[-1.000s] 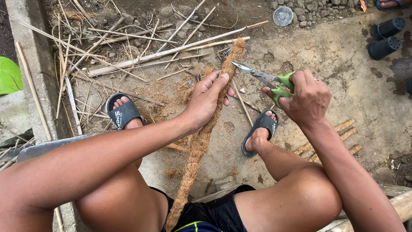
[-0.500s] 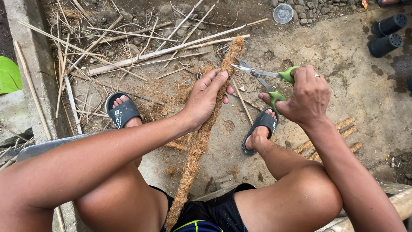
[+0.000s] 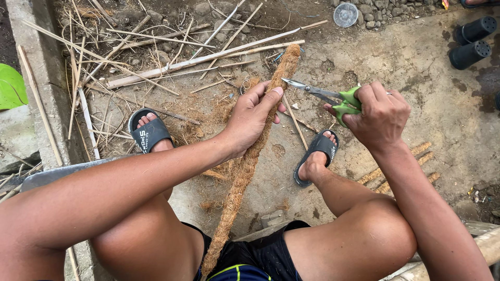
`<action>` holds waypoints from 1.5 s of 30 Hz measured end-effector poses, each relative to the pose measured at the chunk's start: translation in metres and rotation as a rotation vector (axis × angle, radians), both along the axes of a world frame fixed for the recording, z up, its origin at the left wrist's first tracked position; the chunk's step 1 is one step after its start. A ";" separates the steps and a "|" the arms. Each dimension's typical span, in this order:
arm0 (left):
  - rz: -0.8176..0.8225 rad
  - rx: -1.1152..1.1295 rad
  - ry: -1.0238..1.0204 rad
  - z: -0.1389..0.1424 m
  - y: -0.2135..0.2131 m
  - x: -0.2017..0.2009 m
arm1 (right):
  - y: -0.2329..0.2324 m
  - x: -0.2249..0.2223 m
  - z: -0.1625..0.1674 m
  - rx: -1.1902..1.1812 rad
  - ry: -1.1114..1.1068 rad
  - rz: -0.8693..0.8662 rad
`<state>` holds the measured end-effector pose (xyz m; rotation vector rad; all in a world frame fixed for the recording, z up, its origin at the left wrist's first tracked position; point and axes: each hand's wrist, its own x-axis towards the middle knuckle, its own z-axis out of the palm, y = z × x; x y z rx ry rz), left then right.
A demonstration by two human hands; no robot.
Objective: The person sits on the ground holding a long stick wrapped in coconut coir fiber and uses scissors to trim off loose, protruding fibers along its length, rotating the stick to work around it. Several finished coir sticks lie on the ground nearby, and the person trims the ends of the stick before setting it with the others.
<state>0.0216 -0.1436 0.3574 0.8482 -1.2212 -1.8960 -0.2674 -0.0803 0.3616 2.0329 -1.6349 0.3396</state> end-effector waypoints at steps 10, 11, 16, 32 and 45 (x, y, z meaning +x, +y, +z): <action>0.002 0.068 -0.011 -0.006 -0.007 0.003 | 0.000 0.003 -0.001 0.013 -0.130 0.018; -0.003 0.071 -0.020 -0.006 -0.008 0.004 | 0.000 0.003 -0.002 0.018 -0.136 0.019; -0.011 0.085 -0.022 -0.007 -0.008 0.005 | -0.002 0.005 -0.004 0.132 -0.130 0.035; -0.077 0.072 0.025 0.005 -0.002 0.003 | -0.007 0.013 -0.007 0.024 -0.085 0.040; -0.073 0.034 0.069 0.002 -0.005 0.006 | -0.003 0.011 -0.010 0.007 -0.151 0.125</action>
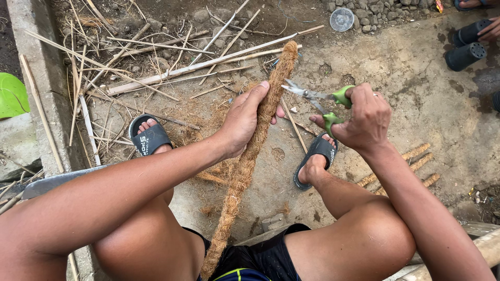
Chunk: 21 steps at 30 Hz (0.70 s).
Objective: The person sits on the ground holding a long stick wrapped in coconut coir fiber and uses scissors to trim off loose, protruding fibers along its length, rotating the stick to work around it. Several finished coir sticks lie on the ground nearby, and the person trims the ends of the stick before setting it with the others.
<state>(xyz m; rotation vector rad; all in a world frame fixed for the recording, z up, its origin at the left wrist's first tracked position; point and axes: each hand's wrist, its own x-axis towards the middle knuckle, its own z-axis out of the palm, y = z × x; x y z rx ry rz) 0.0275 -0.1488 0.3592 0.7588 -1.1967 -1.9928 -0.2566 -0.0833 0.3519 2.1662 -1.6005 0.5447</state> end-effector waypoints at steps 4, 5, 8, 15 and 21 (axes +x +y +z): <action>0.007 0.040 0.017 -0.001 -0.001 0.000 | -0.002 0.002 -0.004 0.001 0.009 0.020; 0.005 0.054 0.027 0.000 -0.001 -0.001 | -0.002 0.000 -0.006 -0.001 -0.004 -0.002; -0.016 0.009 -0.008 0.006 -0.004 -0.001 | -0.002 -0.008 -0.011 -0.008 -0.076 -0.043; 0.304 -0.269 0.089 0.049 -0.068 0.058 | 0.008 -0.012 -0.011 0.053 -0.192 -0.141; 0.692 -0.629 0.149 0.080 -0.084 0.122 | 0.003 -0.002 0.001 0.179 -0.281 -0.158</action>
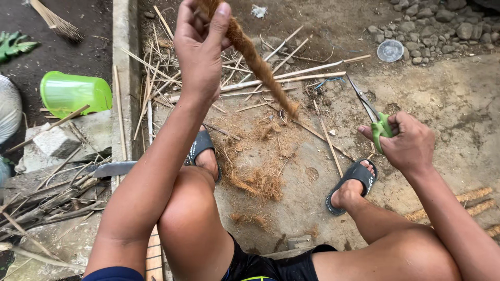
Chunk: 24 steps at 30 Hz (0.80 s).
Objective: The person sits on the ground holding a long stick wrapped in coconut coir fiber and uses scissors to trim off loose, protruding fibers along its length, rotating the stick to work around it. Several finished coir sticks lie on the ground nearby, and the person trims the ends of the stick before setting it with the others.
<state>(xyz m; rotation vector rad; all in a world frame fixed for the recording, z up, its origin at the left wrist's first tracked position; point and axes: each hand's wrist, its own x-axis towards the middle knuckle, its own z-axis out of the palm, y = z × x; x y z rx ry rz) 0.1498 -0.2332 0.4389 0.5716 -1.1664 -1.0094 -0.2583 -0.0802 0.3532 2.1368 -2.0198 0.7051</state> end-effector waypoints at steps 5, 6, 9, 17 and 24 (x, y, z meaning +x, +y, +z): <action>0.139 0.147 0.011 0.012 0.005 0.013 | 0.002 0.007 0.019 0.046 -0.142 0.027; 0.154 0.171 0.042 0.015 0.006 0.015 | 0.005 0.008 0.023 0.055 -0.203 0.028; 0.193 0.239 0.137 0.023 0.015 0.018 | 0.013 0.009 0.038 0.056 -0.285 -0.030; 0.075 0.373 0.412 0.058 0.066 0.005 | 0.030 -0.009 0.055 -0.272 -0.488 0.001; -0.007 0.448 0.365 0.085 0.118 -0.013 | 0.044 -0.019 0.077 -0.577 -0.523 0.101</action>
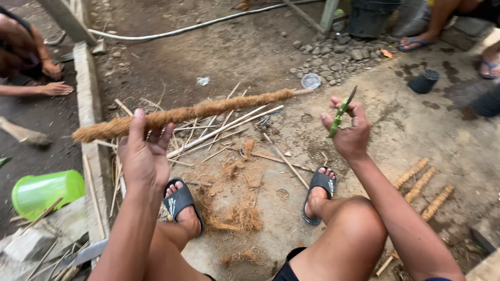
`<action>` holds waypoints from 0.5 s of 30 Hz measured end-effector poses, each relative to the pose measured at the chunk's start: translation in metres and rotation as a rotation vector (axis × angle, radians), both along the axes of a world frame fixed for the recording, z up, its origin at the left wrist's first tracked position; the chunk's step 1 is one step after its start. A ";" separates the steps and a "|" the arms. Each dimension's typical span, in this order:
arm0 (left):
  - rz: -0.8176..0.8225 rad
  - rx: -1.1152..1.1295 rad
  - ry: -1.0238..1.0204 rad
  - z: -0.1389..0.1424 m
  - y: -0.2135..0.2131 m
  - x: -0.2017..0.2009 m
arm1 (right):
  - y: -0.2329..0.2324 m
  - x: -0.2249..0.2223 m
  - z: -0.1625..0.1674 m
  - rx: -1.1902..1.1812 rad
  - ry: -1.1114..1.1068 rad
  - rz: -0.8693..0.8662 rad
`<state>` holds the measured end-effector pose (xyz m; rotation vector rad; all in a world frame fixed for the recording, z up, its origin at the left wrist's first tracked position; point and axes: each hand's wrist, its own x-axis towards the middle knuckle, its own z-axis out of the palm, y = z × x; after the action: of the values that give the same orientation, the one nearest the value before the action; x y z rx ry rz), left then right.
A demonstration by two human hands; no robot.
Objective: The person sits on the ground holding a long stick wrapped in coconut coir fiber and uses scissors to trim off loose, protruding fibers along its length, rotating the stick to work around it. Several finished coir sticks lie on the ground nearby, and the person trims the ends of the stick before setting it with the others.
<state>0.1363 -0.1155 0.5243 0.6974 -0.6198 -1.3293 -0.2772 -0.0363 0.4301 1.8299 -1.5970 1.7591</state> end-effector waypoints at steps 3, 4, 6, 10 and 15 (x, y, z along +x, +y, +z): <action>-0.043 -0.020 -0.078 0.013 0.012 -0.004 | 0.010 0.002 0.012 0.043 0.157 -0.011; -0.059 -0.017 -0.102 0.016 0.015 -0.002 | 0.010 0.004 0.014 0.036 0.176 0.047; -0.092 -0.020 -0.122 0.018 0.017 -0.005 | 0.010 0.006 0.012 0.033 0.200 0.175; -0.085 0.006 -0.131 0.005 -0.006 -0.017 | 0.002 -0.002 -0.005 0.249 0.191 0.180; -0.136 0.006 -0.200 -0.026 -0.050 -0.041 | 0.002 -0.023 -0.039 0.573 0.028 0.104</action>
<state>0.0954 -0.1652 0.4979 0.8104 -0.8363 -1.3967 -0.3002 -0.0343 0.3911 2.1844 -2.1967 1.3883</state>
